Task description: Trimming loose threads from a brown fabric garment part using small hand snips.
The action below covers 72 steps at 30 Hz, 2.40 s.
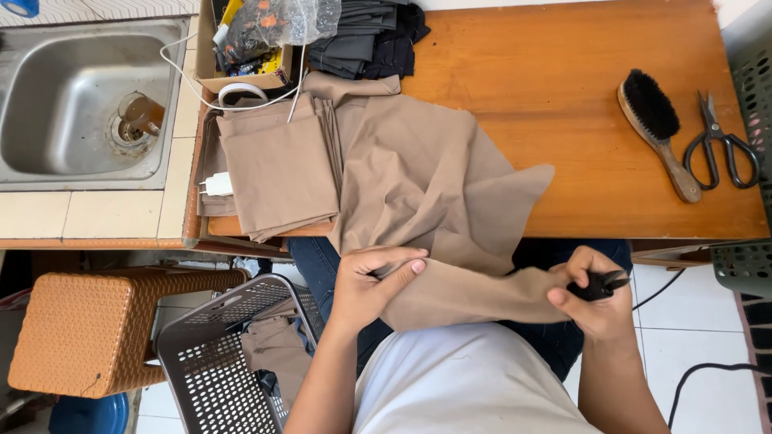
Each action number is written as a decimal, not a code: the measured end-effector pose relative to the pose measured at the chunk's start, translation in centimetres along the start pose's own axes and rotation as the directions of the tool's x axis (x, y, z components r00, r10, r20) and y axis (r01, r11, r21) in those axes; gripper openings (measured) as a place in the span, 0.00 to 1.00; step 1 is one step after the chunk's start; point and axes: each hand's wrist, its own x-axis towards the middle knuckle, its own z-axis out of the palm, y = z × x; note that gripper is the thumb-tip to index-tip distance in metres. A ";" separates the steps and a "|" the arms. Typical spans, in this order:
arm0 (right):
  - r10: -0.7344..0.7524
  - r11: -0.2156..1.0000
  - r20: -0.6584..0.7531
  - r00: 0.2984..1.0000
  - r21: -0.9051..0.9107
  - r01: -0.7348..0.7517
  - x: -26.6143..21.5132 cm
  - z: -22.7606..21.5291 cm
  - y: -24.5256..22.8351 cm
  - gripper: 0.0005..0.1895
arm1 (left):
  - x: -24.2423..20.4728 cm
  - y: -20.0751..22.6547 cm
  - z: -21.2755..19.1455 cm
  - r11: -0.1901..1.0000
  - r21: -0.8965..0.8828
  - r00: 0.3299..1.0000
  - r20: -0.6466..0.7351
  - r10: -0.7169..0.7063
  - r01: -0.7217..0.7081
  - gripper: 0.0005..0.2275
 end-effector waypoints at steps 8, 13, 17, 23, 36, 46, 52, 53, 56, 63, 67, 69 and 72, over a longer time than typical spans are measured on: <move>-0.069 0.994 0.175 0.982 0.101 0.051 1.4 1.4 -0.6 0.25 | 0.1 1.0 1.5 0.989 -0.150 0.992 0.129 0.005 0.014 0.02; -0.218 0.941 0.353 0.910 -0.173 0.292 2.6 3.5 -4.4 0.20 | -0.2 0.7 1.8 0.987 -0.161 0.973 0.229 0.023 0.015 0.02; -0.076 0.969 0.513 0.855 -0.164 0.185 3.1 4.4 -3.6 0.20 | -0.3 0.3 1.4 0.984 -0.172 0.963 0.269 0.008 0.040 0.02; 0.042 0.978 0.469 0.882 -0.201 0.061 2.3 5.0 -3.4 0.21 | -1.3 -1.4 0.4 0.986 -0.154 0.980 0.194 -0.040 0.071 0.03; -0.172 0.921 0.466 0.868 -0.236 0.309 1.0 6.4 -3.8 0.21 | -4.0 -2.0 1.3 0.961 -0.228 0.962 0.257 -0.094 0.155 0.07; 0.151 0.961 0.431 0.890 -0.275 -0.030 -2.2 5.2 -4.3 0.22 | -4.7 0.1 1.9 0.901 -0.165 0.892 0.292 -0.345 0.402 0.04; 0.024 0.944 0.342 0.940 -0.317 0.091 -3.7 3.5 -3.1 0.24 | -5.3 0.6 2.8 0.864 -0.251 0.855 0.415 -0.311 0.437 0.07; 0.029 0.944 0.340 0.940 -0.317 0.086 -4.0 3.3 -3.1 0.24 | -5.7 0.4 3.0 0.862 -0.251 0.853 0.417 -0.315 0.441 0.07; 0.132 0.929 0.357 0.925 -0.370 0.010 -4.2 3.3 -3.2 0.35 | -5.9 0.1 3.4 0.855 -0.295 0.857 0.432 -0.280 0.428 0.08; 0.263 0.880 0.446 0.856 -0.474 -0.024 -4.8 4.9 -3.3 0.22 | -6.2 -0.2 4.2 0.929 -0.188 0.914 0.320 -0.248 0.318 0.08; 0.293 0.867 0.485 0.824 -0.499 -0.014 -5.5 4.8 -2.6 0.23 | -6.6 -0.5 4.3 0.914 -0.211 0.905 0.332 -0.266 0.346 0.08; 0.310 0.860 0.480 0.821 -0.510 -0.027 -5.9 4.7 -2.6 0.23 | -6.8 -0.6 4.4 0.915 -0.209 0.904 0.337 -0.263 0.345 0.08; 0.303 0.849 0.483 0.821 -0.528 -0.002 -5.9 4.7 -2.5 0.23 | -6.8 -0.6 4.4 0.911 -0.209 0.901 0.339 -0.272 0.354 0.08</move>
